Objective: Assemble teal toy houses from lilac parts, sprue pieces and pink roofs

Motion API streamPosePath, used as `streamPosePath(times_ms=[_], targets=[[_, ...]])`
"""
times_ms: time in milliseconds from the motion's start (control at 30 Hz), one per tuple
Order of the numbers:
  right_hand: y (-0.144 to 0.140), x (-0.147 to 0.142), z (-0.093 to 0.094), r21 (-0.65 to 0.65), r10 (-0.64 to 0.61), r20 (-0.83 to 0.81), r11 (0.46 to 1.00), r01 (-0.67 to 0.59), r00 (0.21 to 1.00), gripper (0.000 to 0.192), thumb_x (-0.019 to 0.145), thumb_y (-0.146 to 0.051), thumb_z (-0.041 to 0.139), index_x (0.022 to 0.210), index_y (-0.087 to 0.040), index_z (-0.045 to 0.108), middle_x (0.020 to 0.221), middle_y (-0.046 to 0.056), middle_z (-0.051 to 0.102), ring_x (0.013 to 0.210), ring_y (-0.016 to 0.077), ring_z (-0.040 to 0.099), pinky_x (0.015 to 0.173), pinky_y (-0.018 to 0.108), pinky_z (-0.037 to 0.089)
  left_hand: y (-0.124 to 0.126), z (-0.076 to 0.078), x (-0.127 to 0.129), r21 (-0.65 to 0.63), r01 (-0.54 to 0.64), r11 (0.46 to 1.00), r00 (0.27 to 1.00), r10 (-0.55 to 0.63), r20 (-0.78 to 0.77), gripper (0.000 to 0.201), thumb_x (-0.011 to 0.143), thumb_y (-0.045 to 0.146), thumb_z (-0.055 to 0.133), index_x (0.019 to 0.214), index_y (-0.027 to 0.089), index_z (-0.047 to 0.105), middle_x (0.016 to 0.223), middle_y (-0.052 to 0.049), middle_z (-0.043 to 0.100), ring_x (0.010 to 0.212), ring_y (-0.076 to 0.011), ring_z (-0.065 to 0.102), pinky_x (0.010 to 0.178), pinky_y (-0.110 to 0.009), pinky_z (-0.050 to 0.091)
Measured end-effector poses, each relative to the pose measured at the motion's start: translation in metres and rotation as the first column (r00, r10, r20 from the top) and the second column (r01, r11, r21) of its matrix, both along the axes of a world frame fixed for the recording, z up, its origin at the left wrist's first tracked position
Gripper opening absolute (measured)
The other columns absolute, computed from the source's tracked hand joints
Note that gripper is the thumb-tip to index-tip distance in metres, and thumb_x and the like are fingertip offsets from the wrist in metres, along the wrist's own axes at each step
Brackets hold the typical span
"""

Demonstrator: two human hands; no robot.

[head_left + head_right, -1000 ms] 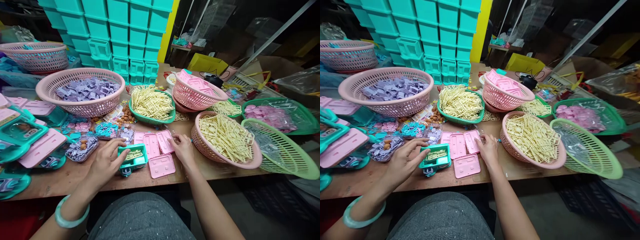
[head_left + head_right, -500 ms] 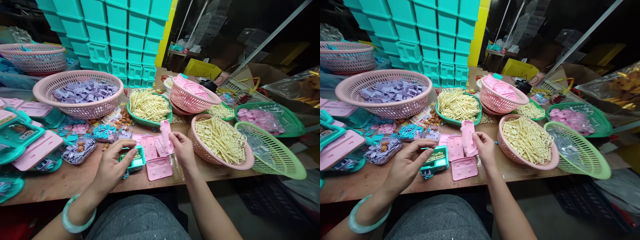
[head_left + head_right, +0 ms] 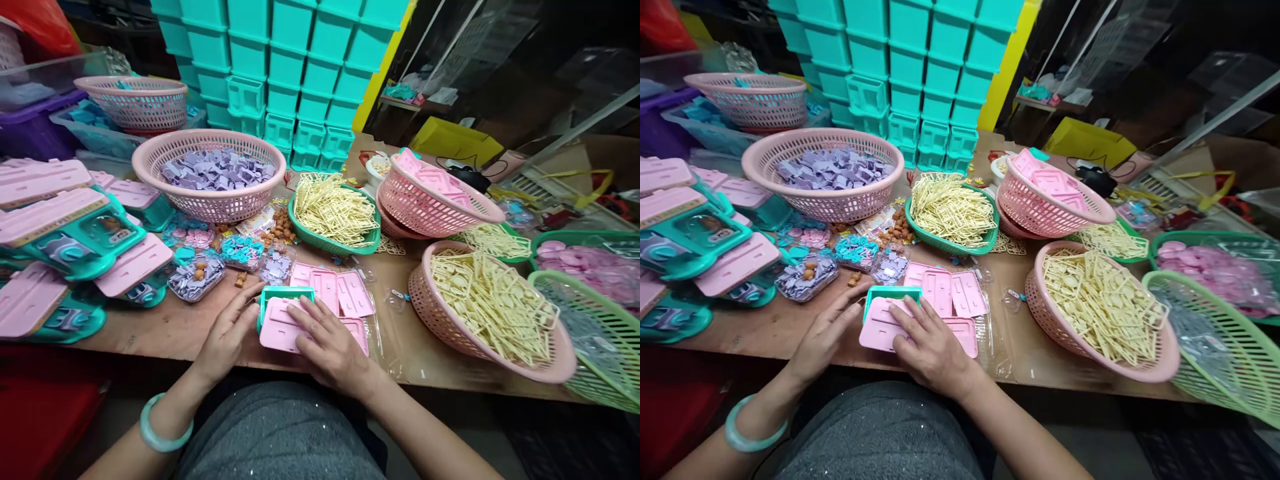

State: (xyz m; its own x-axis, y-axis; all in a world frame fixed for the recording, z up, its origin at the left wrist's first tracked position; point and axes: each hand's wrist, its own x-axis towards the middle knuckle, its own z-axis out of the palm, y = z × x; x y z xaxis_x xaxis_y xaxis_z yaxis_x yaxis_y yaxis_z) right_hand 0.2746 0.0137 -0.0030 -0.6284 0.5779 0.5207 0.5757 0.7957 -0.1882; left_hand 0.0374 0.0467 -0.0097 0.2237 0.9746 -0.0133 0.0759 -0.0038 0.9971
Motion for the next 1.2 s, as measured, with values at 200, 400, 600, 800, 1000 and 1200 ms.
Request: streamPosePath(times_ms=[200, 400, 600, 800, 1000, 1200], targets=[[0.019, 0.007, 0.013, -0.179, -0.031, 0.011, 0.983, 0.033, 0.999, 0.011, 0.096, -0.029, 0.063, 0.098, -0.021, 0.057, 0.155, 0.024, 0.049, 0.146, 0.034, 0.045, 0.111, 0.061, 0.047, 0.003, -0.013, 0.004, 0.033, 0.037, 0.999, 0.999, -0.038, 0.038, 0.05, 0.096, 0.039, 0.056, 0.142, 0.018, 0.055, 0.153, -0.013, 0.056, 0.143, -0.0273, 0.051, 0.12, -0.044, 0.041], [0.041, 0.008, 0.029, -0.415, 0.072, 0.019, 0.908, -0.058, 0.997, 0.033, 0.094, -0.029, 0.062, 0.125, -0.02, 0.052, 0.153, 0.02, 0.048, 0.145, 0.03, 0.044, 0.115, 0.057, 0.041, 0.005, -0.018, 0.004, 0.033, 0.025, 0.999, 0.998, -0.026, 0.049, 0.049, 0.095, 0.033, 0.055, 0.141, 0.017, 0.059, 0.15, -0.013, 0.059, 0.143, -0.0272, 0.051, 0.122, -0.047, 0.037], [0.049, 0.006, 0.031, -0.445, 0.118, 0.169, 0.895, -0.031, 0.979, 0.075, 0.097, -0.037, 0.061, 0.16, -0.024, 0.025, 0.161, 0.017, 0.041, 0.146, 0.031, 0.041, 0.117, 0.058, 0.038, 0.005, -0.018, 0.004, 0.027, 0.031, 0.999, 0.997, -0.033, 0.063, 0.052, 0.095, 0.031, 0.052, 0.144, 0.015, 0.057, 0.151, -0.013, 0.058, 0.143, -0.0272, 0.052, 0.121, -0.045, 0.039], [0.033, -0.01, 0.019, -0.242, -0.11, 0.447, 0.94, 0.239, 0.888, 0.093, 0.088, -0.057, 0.071, 0.162, -0.024, 0.026, 0.166, 0.015, 0.034, 0.154, 0.0443, 0.024, 0.12, 0.074, 0.021, 0.002, -0.024, 0.009, 0.067, 0.021, 0.998, 0.999, -0.022, 0.026, 0.061, 0.099, 0.044, 0.052, 0.153, 0.016, 0.047, 0.163, -0.012, 0.043, 0.153, -0.0275, 0.035, 0.128, -0.047, 0.022], [0.03, -0.013, 0.025, -0.258, -0.113, 0.49, 0.928, 0.268, 0.864, 0.102, 0.085, -0.063, 0.071, 0.164, -0.021, 0.021, 0.171, 0.019, 0.016, 0.156, 0.0468, 0.015, 0.119, 0.074, 0.023, 0.001, -0.032, 0.009, 0.105, 0.049, 0.993, 0.999, -0.047, -0.025, 0.063, 0.102, 0.05, 0.046, 0.157, 0.018, 0.04, 0.166, -0.013, 0.037, 0.154, -0.028, 0.032, 0.128, -0.05, 0.022], [0.029, -0.005, 0.005, -0.222, -0.074, 0.366, 0.961, 0.165, 0.927, 0.076, 0.099, -0.038, 0.061, 0.163, -0.023, 0.023, 0.17, 0.014, 0.023, 0.16, 0.0357, 0.008, 0.124, 0.063, 0.027, -0.003, -0.045, 0.006, 0.33, 0.163, 0.93, 0.974, -0.098, -0.202, 0.059, 0.105, 0.042, 0.046, 0.161, 0.036, 0.029, 0.169, -0.004, 0.032, 0.156, -0.0255, 0.028, 0.128, -0.048, 0.024]])
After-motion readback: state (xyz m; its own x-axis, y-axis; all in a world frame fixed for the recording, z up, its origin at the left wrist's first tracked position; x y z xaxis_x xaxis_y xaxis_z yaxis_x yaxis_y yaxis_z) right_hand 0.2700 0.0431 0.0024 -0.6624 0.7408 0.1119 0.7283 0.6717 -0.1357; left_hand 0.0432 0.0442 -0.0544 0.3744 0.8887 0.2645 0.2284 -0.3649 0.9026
